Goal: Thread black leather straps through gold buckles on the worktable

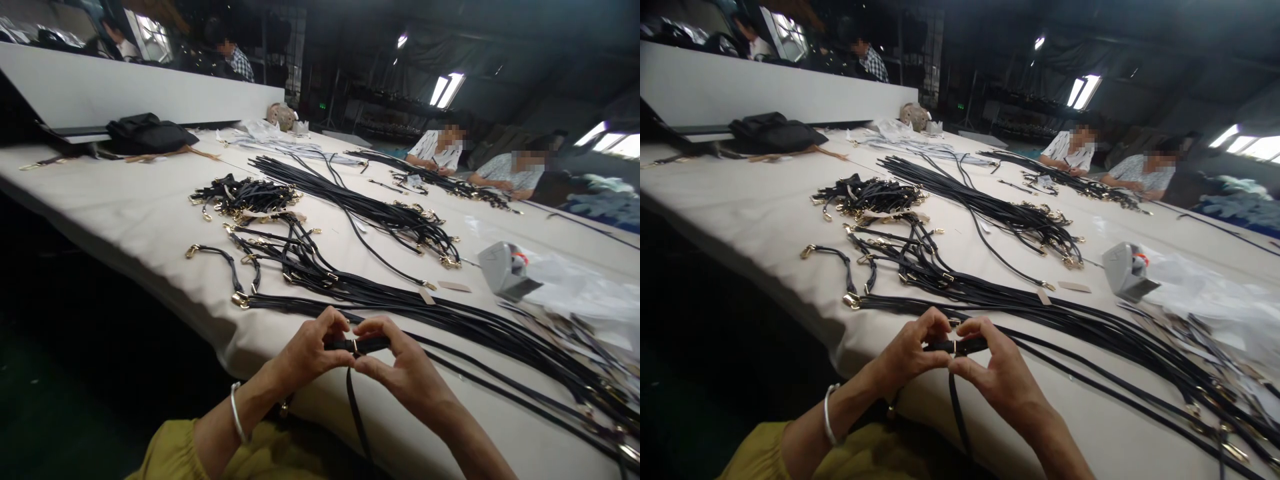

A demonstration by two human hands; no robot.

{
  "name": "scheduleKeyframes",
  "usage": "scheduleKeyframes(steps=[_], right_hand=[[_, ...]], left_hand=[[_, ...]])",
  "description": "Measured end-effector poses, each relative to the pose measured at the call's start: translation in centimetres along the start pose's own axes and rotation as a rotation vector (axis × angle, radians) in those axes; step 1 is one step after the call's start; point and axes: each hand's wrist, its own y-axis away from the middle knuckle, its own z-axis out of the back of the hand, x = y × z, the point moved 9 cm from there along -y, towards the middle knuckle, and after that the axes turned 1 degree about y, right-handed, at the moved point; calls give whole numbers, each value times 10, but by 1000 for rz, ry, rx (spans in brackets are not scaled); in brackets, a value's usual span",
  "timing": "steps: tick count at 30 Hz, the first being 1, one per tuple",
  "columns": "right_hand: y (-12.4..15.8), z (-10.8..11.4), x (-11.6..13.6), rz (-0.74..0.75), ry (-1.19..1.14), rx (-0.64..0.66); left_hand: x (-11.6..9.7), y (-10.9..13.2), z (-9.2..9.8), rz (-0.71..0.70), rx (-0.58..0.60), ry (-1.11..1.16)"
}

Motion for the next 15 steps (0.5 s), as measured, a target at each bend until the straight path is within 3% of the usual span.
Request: scheduleKeyframes(steps=[5, 10, 15], right_hand=[[-2, 13, 22, 143, 66, -57], [4, 15, 32, 290, 151, -145], [10, 9, 47, 393, 249, -62]], left_hand=[[-14, 3, -1, 18, 177, 72], [-15, 2, 21, 4, 106, -179], [-14, 4, -1, -13, 248, -171]])
